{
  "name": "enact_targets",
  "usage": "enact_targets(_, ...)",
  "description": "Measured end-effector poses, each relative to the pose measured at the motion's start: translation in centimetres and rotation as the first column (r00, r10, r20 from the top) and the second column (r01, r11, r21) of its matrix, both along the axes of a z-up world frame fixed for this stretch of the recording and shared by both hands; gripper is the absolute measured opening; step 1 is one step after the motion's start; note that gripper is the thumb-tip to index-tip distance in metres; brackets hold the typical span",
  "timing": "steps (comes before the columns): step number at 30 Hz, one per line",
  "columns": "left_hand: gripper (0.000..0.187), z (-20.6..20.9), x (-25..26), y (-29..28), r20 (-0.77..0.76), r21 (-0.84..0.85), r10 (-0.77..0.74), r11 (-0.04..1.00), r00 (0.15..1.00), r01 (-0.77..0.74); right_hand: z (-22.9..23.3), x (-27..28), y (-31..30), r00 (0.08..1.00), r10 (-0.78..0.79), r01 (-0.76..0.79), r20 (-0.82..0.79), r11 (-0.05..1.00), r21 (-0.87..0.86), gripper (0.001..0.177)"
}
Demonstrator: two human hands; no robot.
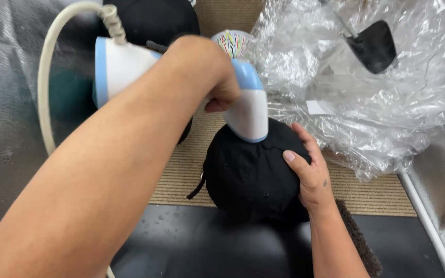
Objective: The person is cleaning a black baseball cap using a wooden brush to remove lint and then using a handheld steamer to treat the fabric.
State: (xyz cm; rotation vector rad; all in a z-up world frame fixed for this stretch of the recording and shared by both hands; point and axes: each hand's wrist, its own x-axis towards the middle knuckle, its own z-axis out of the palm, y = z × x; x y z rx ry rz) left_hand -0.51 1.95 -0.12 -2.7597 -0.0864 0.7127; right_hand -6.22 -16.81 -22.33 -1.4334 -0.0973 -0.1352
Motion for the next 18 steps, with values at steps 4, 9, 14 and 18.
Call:
enact_targets(4,0.019,0.4,0.3,-2.4,-0.030,-0.014,-0.072,0.997,0.997,0.071,0.2,-0.2,0.0,1.000,0.015,-0.015,0.000,1.000,0.021,0.083)
enact_targets(9,0.034,0.6,0.1,-3.8,-0.007,-0.054,-0.098,0.994,0.995,0.097,-0.1,0.0,-0.4,0.994,-0.002,0.012,0.105,0.995,-0.096,0.081)
enact_targets(14,0.043,-0.6,1.2,0.0,-0.059,-0.003,0.007,1.000,0.998,-0.007,-0.2,0.0,-0.3,0.998,0.039,-0.038,0.046,0.999,-0.020,0.086)
enact_targets(18,0.054,0.2,-1.0,3.0,-0.023,-0.057,0.187,0.981,0.982,-0.188,-0.2,0.0,-0.3,0.999,0.046,-0.046,-0.005,0.999,-0.019,0.085)
